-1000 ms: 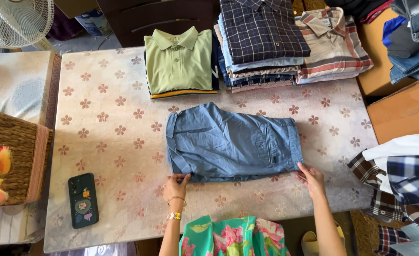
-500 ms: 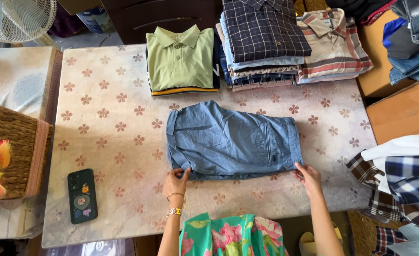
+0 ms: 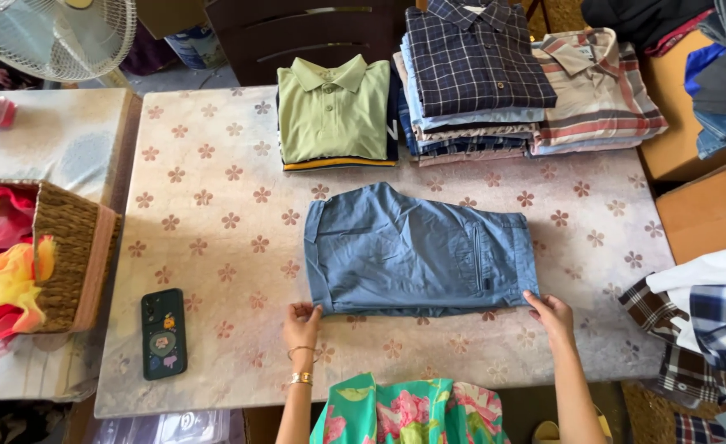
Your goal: Folding various garments including a button-down shirt and shorts on a table.
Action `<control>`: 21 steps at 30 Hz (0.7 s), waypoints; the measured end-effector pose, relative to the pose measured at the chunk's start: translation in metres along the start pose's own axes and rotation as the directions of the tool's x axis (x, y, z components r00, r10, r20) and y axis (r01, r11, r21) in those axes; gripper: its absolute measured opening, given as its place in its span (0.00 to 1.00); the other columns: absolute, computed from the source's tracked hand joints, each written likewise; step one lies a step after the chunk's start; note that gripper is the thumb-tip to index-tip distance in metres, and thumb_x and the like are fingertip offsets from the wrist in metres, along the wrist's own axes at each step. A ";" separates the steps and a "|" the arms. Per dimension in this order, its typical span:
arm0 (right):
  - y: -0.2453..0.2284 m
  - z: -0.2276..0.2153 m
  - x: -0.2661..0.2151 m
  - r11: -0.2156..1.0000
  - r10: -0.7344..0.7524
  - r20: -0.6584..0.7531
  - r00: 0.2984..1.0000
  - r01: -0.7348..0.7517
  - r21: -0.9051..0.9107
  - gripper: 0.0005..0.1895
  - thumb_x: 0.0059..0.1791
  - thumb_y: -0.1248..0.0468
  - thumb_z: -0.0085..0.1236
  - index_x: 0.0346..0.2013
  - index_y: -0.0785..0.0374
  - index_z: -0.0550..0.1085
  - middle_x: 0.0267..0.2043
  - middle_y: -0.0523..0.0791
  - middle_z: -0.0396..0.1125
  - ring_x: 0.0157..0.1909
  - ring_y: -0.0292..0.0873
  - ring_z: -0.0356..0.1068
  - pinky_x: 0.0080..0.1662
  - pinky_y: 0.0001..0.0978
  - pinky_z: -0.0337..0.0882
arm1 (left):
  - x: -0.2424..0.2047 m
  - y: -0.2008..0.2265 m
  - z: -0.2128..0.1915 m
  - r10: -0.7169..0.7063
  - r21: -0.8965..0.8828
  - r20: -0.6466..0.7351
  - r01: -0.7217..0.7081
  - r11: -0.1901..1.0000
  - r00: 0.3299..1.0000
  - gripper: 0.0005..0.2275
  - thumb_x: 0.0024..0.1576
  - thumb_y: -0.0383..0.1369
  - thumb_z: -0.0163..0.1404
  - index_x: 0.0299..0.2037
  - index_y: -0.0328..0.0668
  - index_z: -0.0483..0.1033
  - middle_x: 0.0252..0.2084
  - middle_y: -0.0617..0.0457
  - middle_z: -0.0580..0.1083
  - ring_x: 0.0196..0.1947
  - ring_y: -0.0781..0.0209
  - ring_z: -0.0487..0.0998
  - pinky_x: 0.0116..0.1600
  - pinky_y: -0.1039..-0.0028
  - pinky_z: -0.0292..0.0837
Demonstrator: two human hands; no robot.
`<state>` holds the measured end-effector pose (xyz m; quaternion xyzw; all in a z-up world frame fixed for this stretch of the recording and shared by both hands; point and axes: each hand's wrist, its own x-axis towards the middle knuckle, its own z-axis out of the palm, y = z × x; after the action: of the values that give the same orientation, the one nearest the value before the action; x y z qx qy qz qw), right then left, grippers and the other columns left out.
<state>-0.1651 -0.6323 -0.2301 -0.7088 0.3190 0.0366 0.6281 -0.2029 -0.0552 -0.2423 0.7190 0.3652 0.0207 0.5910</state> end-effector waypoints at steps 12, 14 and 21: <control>-0.029 -0.005 -0.003 0.972 0.201 0.172 0.964 -0.218 0.087 0.19 0.44 0.63 0.66 0.48 0.62 0.74 0.40 0.43 0.72 0.35 0.38 0.70 0.38 0.28 0.73 | 0.001 0.020 0.002 0.068 0.286 -0.031 -0.057 0.956 0.997 0.26 0.50 0.45 0.66 0.52 0.42 0.71 0.37 0.49 0.80 0.32 0.62 0.77 0.37 0.72 0.71; -0.021 -0.017 -0.004 0.971 0.113 0.170 0.979 -0.145 0.189 0.21 0.44 0.66 0.69 0.50 0.64 0.73 0.40 0.44 0.71 0.34 0.37 0.68 0.37 0.27 0.70 | 0.009 0.005 -0.009 -0.020 0.107 0.035 0.016 0.994 0.999 0.28 0.46 0.44 0.65 0.52 0.41 0.69 0.35 0.50 0.81 0.29 0.65 0.79 0.35 0.75 0.73; 0.021 -0.022 -0.012 0.968 0.088 0.014 0.996 -0.089 0.233 0.20 0.45 0.73 0.68 0.48 0.67 0.69 0.41 0.47 0.70 0.35 0.38 0.68 0.39 0.28 0.70 | -0.023 0.023 -0.026 0.046 0.187 0.132 -0.070 0.980 0.990 0.29 0.42 0.43 0.69 0.47 0.36 0.69 0.32 0.45 0.81 0.28 0.65 0.79 0.33 0.77 0.72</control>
<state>-0.1928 -0.6477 -0.2386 -0.6148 0.3513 0.0282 0.7055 -0.2202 -0.0471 -0.2058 0.7826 0.3061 -0.0430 0.5403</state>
